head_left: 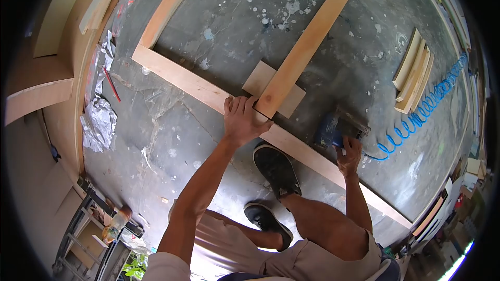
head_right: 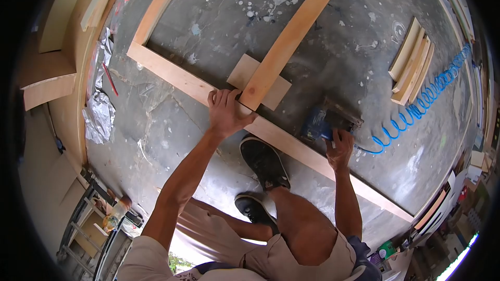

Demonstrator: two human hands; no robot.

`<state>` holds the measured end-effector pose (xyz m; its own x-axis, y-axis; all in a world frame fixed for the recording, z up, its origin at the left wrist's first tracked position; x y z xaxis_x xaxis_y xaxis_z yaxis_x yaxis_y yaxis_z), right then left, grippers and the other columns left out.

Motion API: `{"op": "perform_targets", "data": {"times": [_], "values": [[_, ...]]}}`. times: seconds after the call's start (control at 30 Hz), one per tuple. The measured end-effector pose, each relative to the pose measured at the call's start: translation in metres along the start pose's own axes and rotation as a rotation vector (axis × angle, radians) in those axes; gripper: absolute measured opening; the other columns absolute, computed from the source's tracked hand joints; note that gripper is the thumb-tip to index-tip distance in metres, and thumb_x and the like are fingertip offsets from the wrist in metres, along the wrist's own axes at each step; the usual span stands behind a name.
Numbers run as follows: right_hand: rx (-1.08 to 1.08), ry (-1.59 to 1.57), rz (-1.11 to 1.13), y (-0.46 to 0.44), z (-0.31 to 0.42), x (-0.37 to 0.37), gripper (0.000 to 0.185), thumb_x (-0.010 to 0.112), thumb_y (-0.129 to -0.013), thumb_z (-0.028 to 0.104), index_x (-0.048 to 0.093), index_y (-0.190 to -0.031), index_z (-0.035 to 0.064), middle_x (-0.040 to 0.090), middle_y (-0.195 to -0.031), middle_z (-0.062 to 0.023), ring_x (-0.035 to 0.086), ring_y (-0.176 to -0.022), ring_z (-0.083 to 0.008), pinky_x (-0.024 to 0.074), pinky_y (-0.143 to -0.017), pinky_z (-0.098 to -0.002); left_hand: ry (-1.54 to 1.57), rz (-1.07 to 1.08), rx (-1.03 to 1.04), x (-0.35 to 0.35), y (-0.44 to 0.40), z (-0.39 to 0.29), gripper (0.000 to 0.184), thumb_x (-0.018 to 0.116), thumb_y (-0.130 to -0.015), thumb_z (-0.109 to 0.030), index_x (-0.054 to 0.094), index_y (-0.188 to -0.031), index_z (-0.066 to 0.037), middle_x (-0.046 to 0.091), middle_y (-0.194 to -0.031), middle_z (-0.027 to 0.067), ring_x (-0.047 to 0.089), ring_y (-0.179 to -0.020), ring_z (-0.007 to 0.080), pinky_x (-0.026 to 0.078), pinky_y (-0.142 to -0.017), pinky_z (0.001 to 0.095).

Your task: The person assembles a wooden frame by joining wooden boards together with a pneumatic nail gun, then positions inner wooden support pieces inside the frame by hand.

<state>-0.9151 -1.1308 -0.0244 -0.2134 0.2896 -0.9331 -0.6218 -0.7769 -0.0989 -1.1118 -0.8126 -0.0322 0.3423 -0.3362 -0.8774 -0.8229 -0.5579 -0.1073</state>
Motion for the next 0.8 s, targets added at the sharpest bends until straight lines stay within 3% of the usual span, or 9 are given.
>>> {"op": "perform_targets", "data": {"times": [0.2,0.3,0.37,0.47,0.53,0.6,0.7,0.77,0.8], "values": [[-0.006,-0.034,0.083,-0.015,0.007,-0.011,0.042,0.079,-0.067,0.009,0.069,-0.106,0.0035,0.064,-0.101,-0.0147,0.059,-0.098,-0.0351,0.0462,-0.087,-0.0444,0.038,-0.08,0.012,-0.002,0.001,-0.008,0.08,0.086,-0.061,-0.053,0.055,-0.118,-0.005,0.056,-0.103,0.0116,0.054,-0.104,0.0305,0.033,-0.102,0.0531],[0.02,-0.227,0.094,-0.026,0.004,-0.016,0.04,0.076,-0.066,0.01,0.068,-0.105,0.0042,0.064,-0.1,-0.0146,0.06,-0.096,-0.0357,0.0475,-0.087,-0.0435,0.042,-0.101,-0.01,-0.002,-0.001,-0.01,0.079,0.087,-0.061,-0.05,0.054,-0.117,-0.005,0.056,-0.103,0.0117,0.054,-0.103,0.0309,0.034,-0.101,0.0531],[-0.037,-0.134,-0.117,-0.045,0.022,-0.034,0.037,0.075,-0.069,0.009,0.068,-0.106,0.0046,0.065,-0.1,-0.0144,0.061,-0.094,-0.0359,0.0493,-0.085,-0.0443,0.078,-0.109,-0.003,-0.003,0.001,-0.011,0.075,0.085,-0.064,-0.044,0.054,-0.117,-0.002,0.054,-0.101,0.013,0.052,-0.103,0.0328,0.035,-0.1,0.0543],[-0.078,-0.206,-0.137,-0.085,0.051,-0.024,0.035,0.074,-0.074,0.009,0.068,-0.109,0.0039,0.065,-0.101,-0.0143,0.063,-0.095,-0.0331,0.0504,-0.085,-0.0436,0.07,-0.114,-0.006,-0.002,0.0,-0.011,0.07,0.085,-0.065,-0.042,0.054,-0.114,-0.003,0.054,-0.101,0.0129,0.052,-0.103,0.0325,0.034,-0.101,0.0532],[0.094,-0.486,0.002,-0.112,0.061,0.005,0.038,0.076,-0.077,0.01,0.066,-0.113,0.0032,0.066,-0.103,-0.0143,0.064,-0.097,-0.0298,0.0505,-0.086,-0.0424,0.072,-0.124,-0.014,0.002,0.002,-0.011,0.069,0.086,-0.064,-0.041,0.055,-0.113,-0.005,0.055,-0.103,0.0119,0.052,-0.105,0.0312,0.033,-0.102,0.0526],[0.202,-0.519,0.047,-0.141,0.076,0.029,0.041,0.076,-0.078,0.013,0.064,-0.116,0.0026,0.065,-0.104,-0.0147,0.065,-0.097,-0.0284,0.0507,-0.087,-0.0403,0.069,-0.131,-0.027,0.002,0.003,-0.01,0.068,0.087,-0.063,-0.04,0.055,-0.113,-0.006,0.056,-0.104,0.0109,0.052,-0.107,0.03,0.031,-0.104,0.0519],[0.196,-0.495,0.02,-0.173,0.089,0.06,0.055,0.077,-0.075,0.013,0.058,-0.126,0.0037,0.061,-0.117,-0.016,0.061,-0.108,-0.0322,0.0477,-0.094,-0.042,0.09,-0.088,-0.09,0.002,0.002,-0.011,0.067,0.086,-0.063,-0.038,0.055,-0.112,-0.006,0.057,-0.104,0.0094,0.052,-0.109,0.0294,0.027,-0.106,0.0529],[-0.084,-0.368,0.117,-0.185,0.111,0.067,0.079,0.081,-0.069,0.017,0.045,-0.139,0.0052,0.053,-0.13,-0.0178,0.052,-0.121,-0.0359,0.0404,-0.104,-0.0445,0.1,-0.084,-0.125,0.003,0.001,-0.008,0.066,0.085,-0.062,-0.038,0.055,-0.111,-0.006,0.057,-0.105,0.0082,0.051,-0.111,0.0287,0.025,-0.106,0.0537],[-0.086,-0.365,0.111,-0.185,0.113,0.064,0.079,0.081,-0.069,0.017,0.045,-0.139,0.0052,0.053,-0.13,-0.0178,0.052,-0.121,-0.0359,0.0404,-0.104,-0.0445,0.101,-0.088,-0.121,0.004,0.0,-0.008,0.066,0.085,-0.062,-0.038,0.055,-0.111,-0.006,0.057,-0.105,0.0082,0.051,-0.111,0.0287,0.025,-0.106,0.0537]]}}
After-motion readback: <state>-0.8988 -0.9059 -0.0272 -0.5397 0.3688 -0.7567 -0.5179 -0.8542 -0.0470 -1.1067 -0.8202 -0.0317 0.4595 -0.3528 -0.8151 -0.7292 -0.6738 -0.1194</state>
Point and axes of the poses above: each hand's wrist, its own y-axis away from the middle knuckle, its own x-axis out of the palm, z = x × y, the point moved 7 cm from there along -y, towards the middle knuckle
